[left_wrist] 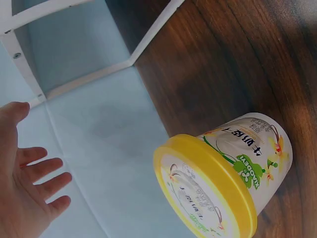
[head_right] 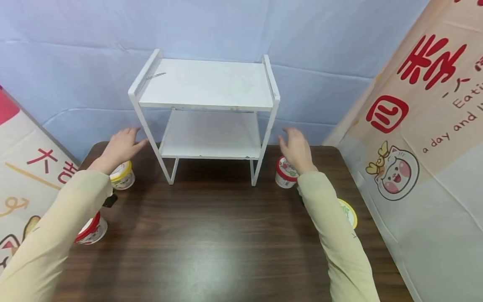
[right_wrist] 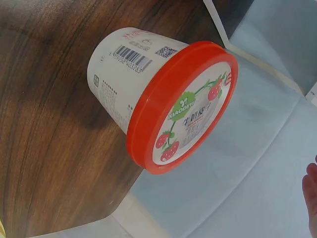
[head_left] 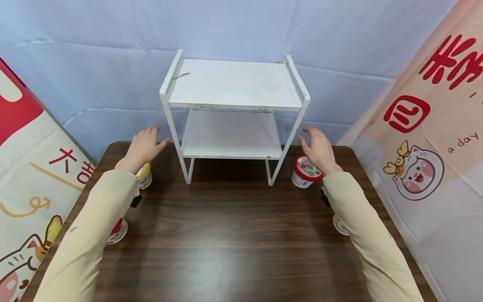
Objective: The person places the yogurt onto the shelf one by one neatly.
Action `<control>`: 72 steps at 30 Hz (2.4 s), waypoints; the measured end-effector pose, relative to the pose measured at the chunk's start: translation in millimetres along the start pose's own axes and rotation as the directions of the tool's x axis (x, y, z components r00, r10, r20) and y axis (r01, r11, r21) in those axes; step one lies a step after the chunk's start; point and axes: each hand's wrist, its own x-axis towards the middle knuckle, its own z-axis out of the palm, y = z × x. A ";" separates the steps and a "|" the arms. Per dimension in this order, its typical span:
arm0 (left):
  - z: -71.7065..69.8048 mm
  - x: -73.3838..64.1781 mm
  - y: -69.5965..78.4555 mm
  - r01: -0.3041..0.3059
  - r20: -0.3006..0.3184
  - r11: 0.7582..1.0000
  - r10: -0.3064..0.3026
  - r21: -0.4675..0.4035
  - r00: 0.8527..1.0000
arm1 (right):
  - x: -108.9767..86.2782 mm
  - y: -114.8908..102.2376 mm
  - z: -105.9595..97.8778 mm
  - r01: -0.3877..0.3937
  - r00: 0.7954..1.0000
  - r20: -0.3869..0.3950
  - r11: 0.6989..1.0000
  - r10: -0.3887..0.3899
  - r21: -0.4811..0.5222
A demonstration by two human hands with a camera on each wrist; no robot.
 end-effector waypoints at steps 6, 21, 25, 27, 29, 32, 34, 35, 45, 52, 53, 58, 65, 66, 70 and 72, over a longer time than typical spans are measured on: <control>-1.9 -4.5 2.5 -0.019 0.025 1.000 0.019 0.014 1.000 | -5.2 -2.8 1.1 0.025 1.000 0.006 1.000 -0.025 0.011; -1.2 -20.5 10.5 -0.100 0.066 0.993 0.095 0.066 0.993 | -20.1 -7.6 -2.6 0.044 0.999 0.000 0.998 -0.044 0.034; -0.9 -25.4 12.7 -0.110 0.075 0.990 0.104 0.083 0.992 | -24.8 -9.5 -2.5 0.041 0.999 0.009 0.998 -0.041 0.045; -0.5 -28.1 13.8 -0.113 0.084 0.990 0.106 0.088 0.991 | -27.0 -10.4 -2.1 0.045 0.999 0.010 0.998 -0.046 0.045; 0.0 -31.0 14.5 -0.120 0.094 0.988 0.112 0.094 0.989 | -28.8 -10.9 -1.4 0.050 0.999 0.013 0.998 -0.051 0.043; 1.6 -35.6 15.0 -0.131 0.102 0.987 0.121 0.093 0.987 | -31.8 -12.1 -0.7 0.052 0.998 0.024 0.998 -0.053 0.041; 3.1 -38.5 14.8 -0.141 0.099 0.986 0.131 0.093 0.986 | -33.7 -13.2 -0.8 0.053 0.998 0.030 0.998 -0.054 0.041; 3.7 -40.0 14.8 -0.145 0.096 0.985 0.136 0.092 0.986 | -34.7 -13.8 -0.7 0.054 0.998 0.033 0.998 -0.055 0.041; 9.2 -48.0 13.3 -0.176 0.070 0.981 0.171 0.078 0.983 | -43.1 -17.9 1.4 0.097 0.995 0.026 0.992 -0.099 0.076; 11.7 -53.7 13.1 -0.196 0.073 0.977 0.190 0.082 0.979 | -47.6 -22.0 2.1 0.126 0.992 -0.010 0.988 -0.125 0.094; 11.9 -54.8 13.2 -0.198 0.074 0.977 0.192 0.082 0.979 | -48.2 -22.3 2.0 0.127 0.992 -0.014 0.987 -0.127 0.095; 14.4 -59.7 13.9 -0.209 0.069 0.975 0.203 0.079 0.977 | -51.9 -23.0 2.1 0.134 0.991 -0.026 0.985 -0.132 0.106; 18.8 -68.4 12.8 -0.213 0.056 0.975 0.209 0.061 0.976 | -53.9 -25.9 2.9 0.154 0.987 -0.069 0.978 -0.145 0.144; 19.0 -69.9 12.7 -0.214 0.055 0.975 0.211 0.059 0.976 | -54.1 -26.5 2.8 0.158 0.986 -0.076 0.976 -0.148 0.151; 20.1 -74.5 12.4 -0.223 0.047 0.973 0.220 0.055 0.974 | -55.1 -28.7 2.3 0.172 0.983 -0.100 0.969 -0.157 0.176; 20.9 -76.2 11.9 -0.228 0.038 0.972 0.227 0.052 0.973 | -55.4 -30.0 1.9 0.178 0.981 -0.115 0.966 -0.158 0.189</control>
